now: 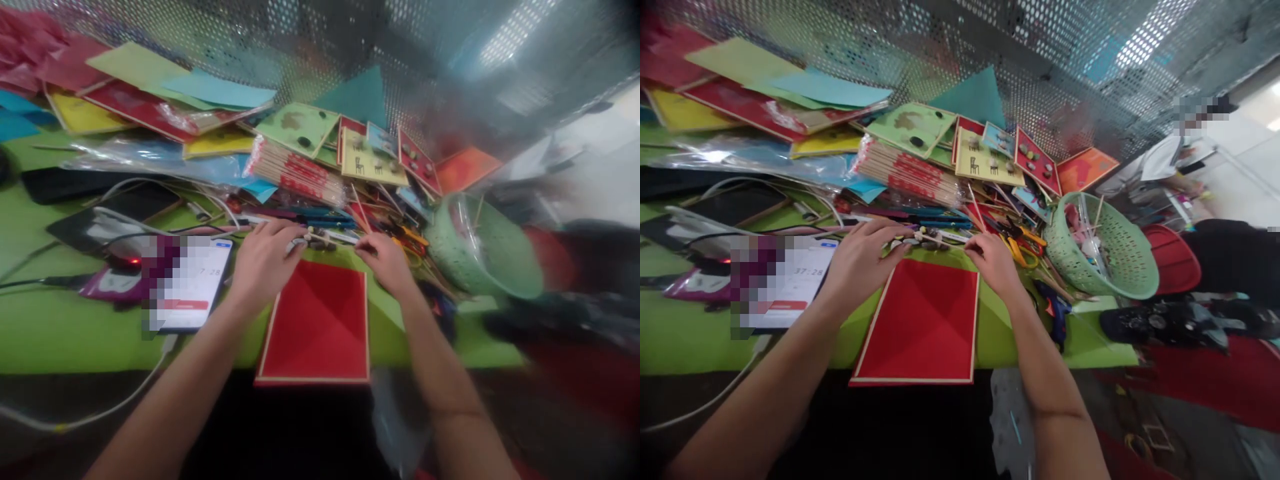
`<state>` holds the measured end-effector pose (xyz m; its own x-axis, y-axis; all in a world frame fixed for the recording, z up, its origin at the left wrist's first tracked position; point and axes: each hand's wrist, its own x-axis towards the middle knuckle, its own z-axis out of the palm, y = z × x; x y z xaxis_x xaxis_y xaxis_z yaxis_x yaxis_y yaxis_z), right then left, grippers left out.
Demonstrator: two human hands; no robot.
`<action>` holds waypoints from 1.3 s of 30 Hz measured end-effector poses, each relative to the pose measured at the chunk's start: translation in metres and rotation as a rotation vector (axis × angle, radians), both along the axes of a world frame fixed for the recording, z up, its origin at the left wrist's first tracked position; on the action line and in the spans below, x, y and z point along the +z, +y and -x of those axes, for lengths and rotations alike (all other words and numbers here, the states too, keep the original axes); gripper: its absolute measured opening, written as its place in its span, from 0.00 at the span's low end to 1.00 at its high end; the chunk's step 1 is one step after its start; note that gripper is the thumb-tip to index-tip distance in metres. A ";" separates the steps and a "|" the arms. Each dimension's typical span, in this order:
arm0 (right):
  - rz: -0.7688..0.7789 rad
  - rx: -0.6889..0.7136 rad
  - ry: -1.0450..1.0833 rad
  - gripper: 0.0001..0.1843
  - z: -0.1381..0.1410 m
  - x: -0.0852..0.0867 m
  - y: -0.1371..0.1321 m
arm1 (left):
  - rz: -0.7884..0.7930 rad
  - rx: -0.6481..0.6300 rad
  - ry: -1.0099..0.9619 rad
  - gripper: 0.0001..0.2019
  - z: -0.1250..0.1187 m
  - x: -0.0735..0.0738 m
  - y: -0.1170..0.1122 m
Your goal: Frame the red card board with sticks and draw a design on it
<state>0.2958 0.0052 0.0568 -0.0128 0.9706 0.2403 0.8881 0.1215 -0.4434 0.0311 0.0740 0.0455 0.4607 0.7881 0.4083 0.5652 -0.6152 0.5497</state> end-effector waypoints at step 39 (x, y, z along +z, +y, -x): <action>-0.234 -0.270 1.038 0.17 0.011 0.020 -0.004 | 0.267 -0.173 -0.020 0.17 -0.017 0.003 -0.015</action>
